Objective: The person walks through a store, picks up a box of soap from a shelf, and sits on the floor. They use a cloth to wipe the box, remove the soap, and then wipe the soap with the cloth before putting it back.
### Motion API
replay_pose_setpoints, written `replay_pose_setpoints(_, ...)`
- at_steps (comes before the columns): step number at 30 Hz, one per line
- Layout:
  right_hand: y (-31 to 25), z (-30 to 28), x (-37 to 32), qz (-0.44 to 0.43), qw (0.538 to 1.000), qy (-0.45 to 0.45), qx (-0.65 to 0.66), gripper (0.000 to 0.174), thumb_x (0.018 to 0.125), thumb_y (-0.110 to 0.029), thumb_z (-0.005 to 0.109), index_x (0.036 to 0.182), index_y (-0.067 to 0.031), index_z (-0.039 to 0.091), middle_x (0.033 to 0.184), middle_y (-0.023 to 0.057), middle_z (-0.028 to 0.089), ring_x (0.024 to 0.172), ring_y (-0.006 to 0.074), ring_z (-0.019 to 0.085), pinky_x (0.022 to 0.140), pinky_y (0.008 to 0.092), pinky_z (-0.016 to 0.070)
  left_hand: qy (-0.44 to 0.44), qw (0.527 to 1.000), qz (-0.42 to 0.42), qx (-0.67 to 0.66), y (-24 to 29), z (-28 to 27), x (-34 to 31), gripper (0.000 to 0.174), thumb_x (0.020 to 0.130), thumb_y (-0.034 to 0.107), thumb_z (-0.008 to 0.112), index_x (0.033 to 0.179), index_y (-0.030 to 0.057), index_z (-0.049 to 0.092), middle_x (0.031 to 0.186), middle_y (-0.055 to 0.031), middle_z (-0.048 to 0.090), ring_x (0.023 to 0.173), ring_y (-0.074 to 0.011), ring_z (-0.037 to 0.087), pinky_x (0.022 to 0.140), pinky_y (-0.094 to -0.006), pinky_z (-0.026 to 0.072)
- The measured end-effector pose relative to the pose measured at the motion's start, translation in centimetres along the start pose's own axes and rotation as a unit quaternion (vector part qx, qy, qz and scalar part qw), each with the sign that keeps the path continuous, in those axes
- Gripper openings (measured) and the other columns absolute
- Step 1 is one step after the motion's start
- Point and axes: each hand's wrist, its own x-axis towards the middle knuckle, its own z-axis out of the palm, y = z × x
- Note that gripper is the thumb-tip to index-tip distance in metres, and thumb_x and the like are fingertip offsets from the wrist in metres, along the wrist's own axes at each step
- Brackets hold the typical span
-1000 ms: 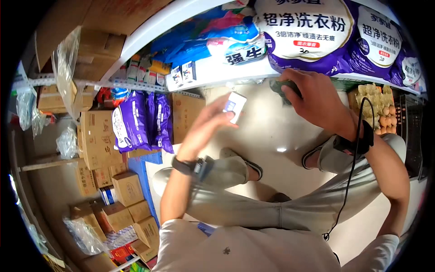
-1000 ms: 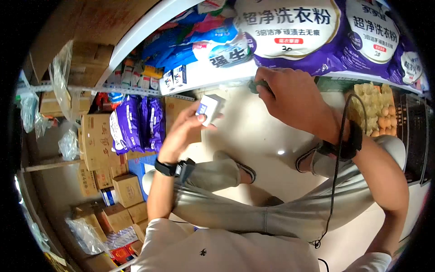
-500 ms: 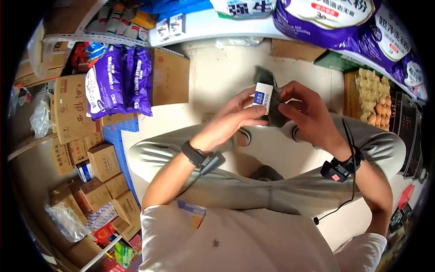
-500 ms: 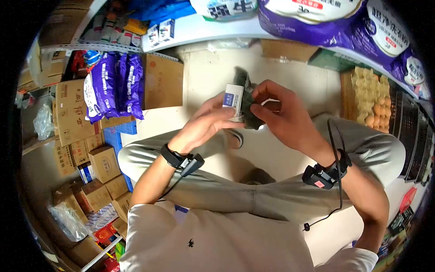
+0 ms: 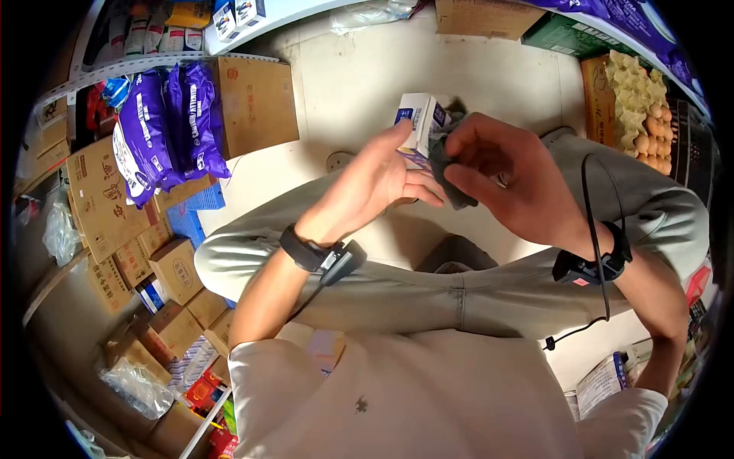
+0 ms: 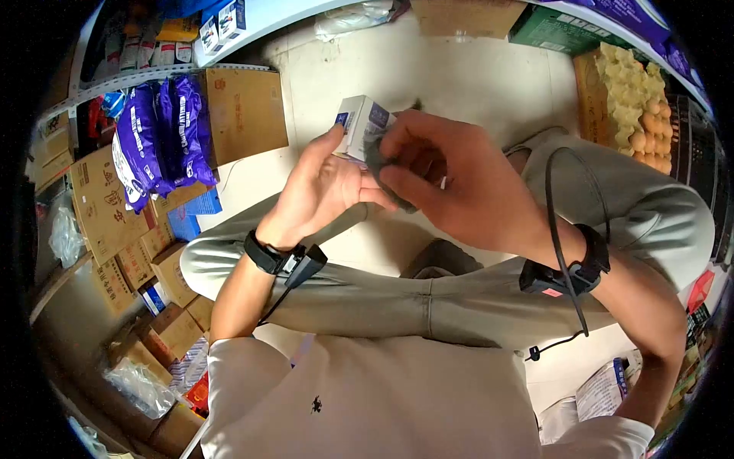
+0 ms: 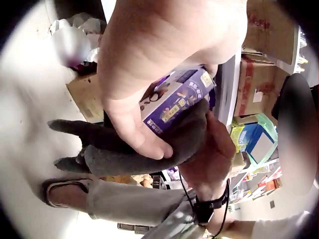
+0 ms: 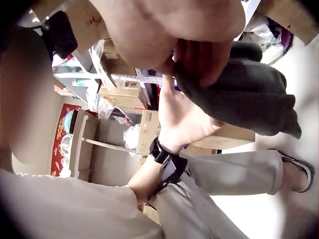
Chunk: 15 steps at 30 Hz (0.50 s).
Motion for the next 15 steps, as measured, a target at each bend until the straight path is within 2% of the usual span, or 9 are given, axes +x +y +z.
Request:
replay_pose_setpoints(1, -0.2, -0.1, 0.0, 0.006, 1.000, -0.009, 0.003, 0.011, 0.096, -0.002, 0.066, 0.104, 0.0004, 0.060, 0.085, 0.0024, 0.065, 0.075, 0.0060, 0.060, 0.067, 0.0241, 0.0487, 0.011, 1.000, 0.007, 0.024, -0.3, 0.5, 0.1, 0.073, 0.106, 0.063, 0.033, 0.140, 0.0003, 0.047, 0.116, -0.0184, 0.069, 0.100, -0.0279, 0.071, 0.092, -0.0416, 0.0551)
replay_pose_setpoints(3, -0.4, -0.2, 0.1, 0.015, 1.000, -0.023, 0.008, 0.011, 0.096, -0.002, 0.066, 0.105, -0.0008, 0.061, 0.089, 0.0016, 0.064, 0.079, 0.0056, 0.060, 0.070, 0.0234, 0.0486, 0.019, 1.000, 0.014, -0.012, -0.1, 1.7, -0.3, 0.076, 0.104, 0.066, 0.030, 0.141, 0.0014, 0.046, 0.117, -0.0171, 0.068, 0.098, -0.0266, 0.071, 0.089, -0.0425, 0.0558)
replay_pose_setpoints(5, -0.3, 0.2, 0.4, -0.034, 0.999, 0.003, -0.002, 0.010, 0.095, -0.003, 0.067, 0.103, 0.0004, 0.061, 0.080, 0.0030, 0.065, 0.071, 0.0070, 0.060, 0.063, 0.0248, 0.0484, 0.040, 0.999, 0.021, -0.017, -0.1, 2.5, -0.4, 0.080, 0.103, 0.070, 0.024, 0.142, 0.0041, 0.046, 0.120, -0.0143, 0.066, 0.096, -0.0238, 0.070, 0.084, -0.0428, 0.0567)
replay_pose_setpoints(6, -0.2, 0.4, 0.7, -0.061, 0.998, 0.014, -0.004, 0.010, 0.095, -0.004, 0.067, 0.102, 0.0010, 0.061, 0.075, 0.0037, 0.066, 0.067, 0.0077, 0.060, 0.059, 0.0255, 0.0483, 0.022, 0.999, 0.022, -0.012, -0.4, 1.9, -0.3, 0.081, 0.102, 0.072, 0.026, 0.143, 0.0053, 0.045, 0.123, -0.0146, 0.066, 0.099, -0.0258, 0.069, 0.083, -0.0448, 0.0577)
replay_pose_setpoints(8, 0.1, 0.3, 1.0, -0.056, 0.997, 0.034, -0.041, 0.011, 0.095, -0.004, 0.068, 0.103, 0.0008, 0.062, 0.077, 0.0051, 0.067, 0.068, 0.0092, 0.062, 0.059, 0.0259, 0.0492, -0.014, 1.000, 0.021, 0.003, -0.7, 0.2, 0.0, 0.083, 0.100, 0.075, 0.029, 0.145, 0.0076, 0.044, 0.129, -0.0154, 0.064, 0.106, -0.0299, 0.069, 0.082, -0.0488, 0.0599)
replay_pose_setpoints(9, 0.3, 0.2, 1.1, -0.054, 0.996, 0.046, -0.059, 0.012, 0.094, -0.004, 0.069, 0.104, 0.0007, 0.062, 0.077, 0.0059, 0.068, 0.068, 0.0100, 0.063, 0.059, 0.0261, 0.0496, 0.025, 0.999, 0.019, 0.027, -0.6, 0.7, 0.1, 0.083, 0.098, 0.077, 0.030, 0.144, 0.0084, 0.045, 0.127, -0.0135, 0.064, 0.104, -0.0289, 0.069, 0.082, -0.0476, 0.0589)
replay_pose_setpoints(12, 0.5, -0.6, 1.5, -0.029, 0.993, 0.052, -0.101, 0.014, 0.094, -0.005, 0.070, 0.106, -0.0004, 0.064, 0.086, 0.0083, 0.070, 0.077, 0.0129, 0.067, 0.064, 0.0287, 0.0522, 0.034, 0.998, 0.022, 0.039, -0.8, 0.4, 0.3, 0.084, 0.098, 0.077, 0.030, 0.146, 0.0094, 0.044, 0.128, -0.0144, 0.063, 0.105, -0.0313, 0.069, 0.082, -0.0467, 0.0583)
replay_pose_setpoints(15, 1.0, -0.8, 1.6, -0.083, 0.979, 0.091, -0.160, 0.014, 0.094, -0.005, 0.069, 0.108, -0.0019, 0.064, 0.095, 0.0097, 0.070, 0.088, 0.0144, 0.069, 0.072, 0.0321, 0.0540, 0.064, 0.996, 0.059, -0.025, -0.5, 1.7, 0.4, 0.085, 0.099, 0.077, 0.029, 0.147, 0.0084, 0.044, 0.127, -0.0166, 0.063, 0.105, -0.0363, 0.068, 0.083, -0.0479, 0.0579)
